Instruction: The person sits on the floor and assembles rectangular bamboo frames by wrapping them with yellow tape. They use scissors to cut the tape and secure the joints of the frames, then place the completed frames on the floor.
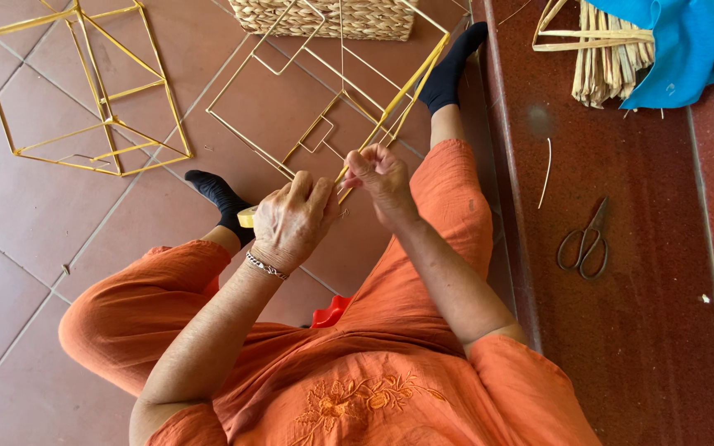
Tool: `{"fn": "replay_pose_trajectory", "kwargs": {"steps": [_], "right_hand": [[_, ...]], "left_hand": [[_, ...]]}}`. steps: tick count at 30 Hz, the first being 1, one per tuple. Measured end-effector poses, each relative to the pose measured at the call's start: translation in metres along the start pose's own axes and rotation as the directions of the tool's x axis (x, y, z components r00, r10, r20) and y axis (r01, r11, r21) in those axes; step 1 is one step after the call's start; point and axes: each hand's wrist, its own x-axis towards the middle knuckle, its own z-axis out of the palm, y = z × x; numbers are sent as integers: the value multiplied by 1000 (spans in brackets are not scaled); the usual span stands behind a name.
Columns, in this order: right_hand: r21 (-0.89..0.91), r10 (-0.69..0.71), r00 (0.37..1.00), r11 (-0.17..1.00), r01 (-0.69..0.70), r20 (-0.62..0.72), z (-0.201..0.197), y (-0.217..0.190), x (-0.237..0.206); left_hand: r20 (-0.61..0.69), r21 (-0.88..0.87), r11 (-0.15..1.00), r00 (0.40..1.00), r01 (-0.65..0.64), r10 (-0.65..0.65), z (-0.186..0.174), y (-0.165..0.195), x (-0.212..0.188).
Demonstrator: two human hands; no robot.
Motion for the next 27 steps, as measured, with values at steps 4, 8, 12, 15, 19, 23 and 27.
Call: {"fn": "replay_pose_trajectory", "kwargs": {"steps": [4,8,12,15,19,23,27], "right_hand": [[395,42,998,917,-54,39,-41,-31,26],[563,13,996,825,-60,88,-65,-37,57],[637,-117,957,766,-83,265,-72,-17,75],[634,-95,988,774,-6,126,-70,-7,78],[438,-93,991,890,127,-97,-67,-12,72],[130,-69,980,987,95,-189,-67,-35,75],[164,-89,983,980,116,-160,-75,-56,93]], "left_hand": [[-4,-20,1000,1000,10,-11,2,-1,0],[23,-47,998,999,28,-27,3,0,1],[0,-71,997,999,37,-37,0,0,0],[6,-77,996,999,39,-38,-2,0,-1],[31,-81,997,999,17,-14,-2,-2,-2],[30,-75,997,1000,-1,4,-3,-3,-3],[9,-79,996,1000,-29,30,-4,-4,-2]]}}
